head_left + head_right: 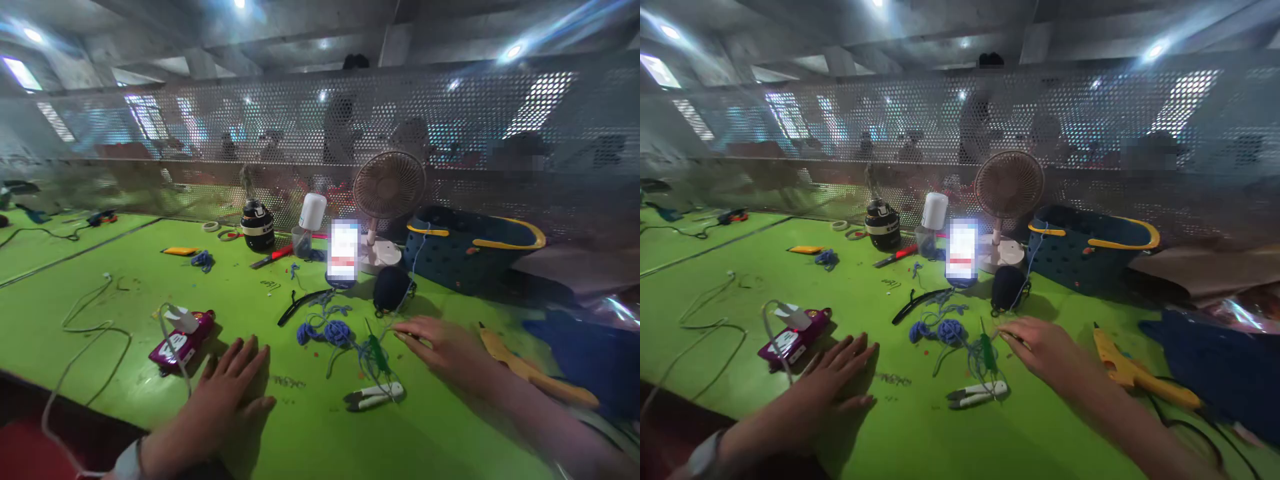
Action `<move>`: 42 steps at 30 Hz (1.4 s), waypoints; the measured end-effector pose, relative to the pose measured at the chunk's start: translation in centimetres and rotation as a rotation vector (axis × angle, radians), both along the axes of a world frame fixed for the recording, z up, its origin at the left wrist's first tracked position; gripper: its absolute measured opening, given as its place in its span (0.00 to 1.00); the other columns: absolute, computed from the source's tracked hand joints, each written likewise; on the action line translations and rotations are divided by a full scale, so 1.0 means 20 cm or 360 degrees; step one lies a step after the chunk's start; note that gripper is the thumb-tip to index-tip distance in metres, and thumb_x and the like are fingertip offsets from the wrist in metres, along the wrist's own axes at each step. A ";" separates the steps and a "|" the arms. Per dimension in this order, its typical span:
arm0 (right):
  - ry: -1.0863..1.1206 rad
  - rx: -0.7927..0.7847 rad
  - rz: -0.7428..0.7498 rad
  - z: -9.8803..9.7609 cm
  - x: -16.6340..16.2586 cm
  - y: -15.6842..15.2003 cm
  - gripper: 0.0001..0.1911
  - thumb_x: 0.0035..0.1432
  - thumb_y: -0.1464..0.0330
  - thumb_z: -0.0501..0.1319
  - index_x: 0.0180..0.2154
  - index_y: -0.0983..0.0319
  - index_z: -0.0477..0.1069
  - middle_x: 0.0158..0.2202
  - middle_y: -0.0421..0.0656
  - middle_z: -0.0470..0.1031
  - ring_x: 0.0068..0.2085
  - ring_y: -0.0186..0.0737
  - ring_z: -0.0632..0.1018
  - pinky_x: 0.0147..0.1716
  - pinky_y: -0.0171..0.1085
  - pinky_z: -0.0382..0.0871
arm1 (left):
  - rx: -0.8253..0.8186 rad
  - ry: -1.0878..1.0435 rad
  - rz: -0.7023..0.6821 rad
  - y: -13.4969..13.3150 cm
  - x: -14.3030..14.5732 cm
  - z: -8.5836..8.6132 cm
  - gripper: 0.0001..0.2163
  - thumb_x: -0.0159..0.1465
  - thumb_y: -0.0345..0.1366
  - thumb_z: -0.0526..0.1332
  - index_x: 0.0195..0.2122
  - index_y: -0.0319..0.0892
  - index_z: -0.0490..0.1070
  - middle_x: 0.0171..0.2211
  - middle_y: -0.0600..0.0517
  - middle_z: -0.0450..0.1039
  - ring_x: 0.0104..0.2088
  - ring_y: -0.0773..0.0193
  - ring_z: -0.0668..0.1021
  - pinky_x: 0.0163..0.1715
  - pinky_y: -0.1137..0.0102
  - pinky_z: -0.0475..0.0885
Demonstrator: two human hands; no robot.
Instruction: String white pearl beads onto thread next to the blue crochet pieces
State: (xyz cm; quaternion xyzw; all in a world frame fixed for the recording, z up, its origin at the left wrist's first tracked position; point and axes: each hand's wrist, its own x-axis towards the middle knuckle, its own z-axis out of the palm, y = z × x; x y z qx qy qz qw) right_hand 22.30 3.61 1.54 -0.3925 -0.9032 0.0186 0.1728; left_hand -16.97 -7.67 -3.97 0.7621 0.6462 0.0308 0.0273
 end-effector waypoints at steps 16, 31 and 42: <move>0.0127 -0.0203 -0.0251 0.16 -0.02 0.29 0.14 0.64 0.67 0.53 0.42 0.60 0.78 0.45 0.47 0.79 0.46 0.45 0.79 0.45 0.41 0.72 | -0.0389 -0.0322 -0.0536 0.20 0.60 0.18 0.37 0.61 0.63 0.48 0.65 0.45 0.54 0.65 0.40 0.49 0.64 0.39 0.55 0.59 0.39 0.51; 0.0122 -0.1157 -0.0789 0.12 -0.33 1.20 0.17 0.63 0.64 0.59 0.52 0.63 0.67 0.51 0.47 0.70 0.46 0.44 0.76 0.44 0.47 0.73 | 0.1046 -0.0717 -0.0448 0.49 0.39 0.12 0.14 0.65 0.33 0.57 0.52 0.42 0.68 0.47 0.46 0.75 0.47 0.55 0.74 0.46 0.58 0.69; 0.0231 -0.1462 -0.0926 0.14 -0.35 1.26 0.16 0.63 0.64 0.59 0.51 0.64 0.68 0.51 0.47 0.71 0.47 0.45 0.75 0.45 0.46 0.72 | 0.1137 -0.0663 -0.0437 0.49 0.41 0.16 0.11 0.64 0.35 0.58 0.48 0.42 0.71 0.44 0.46 0.77 0.44 0.55 0.76 0.44 0.58 0.72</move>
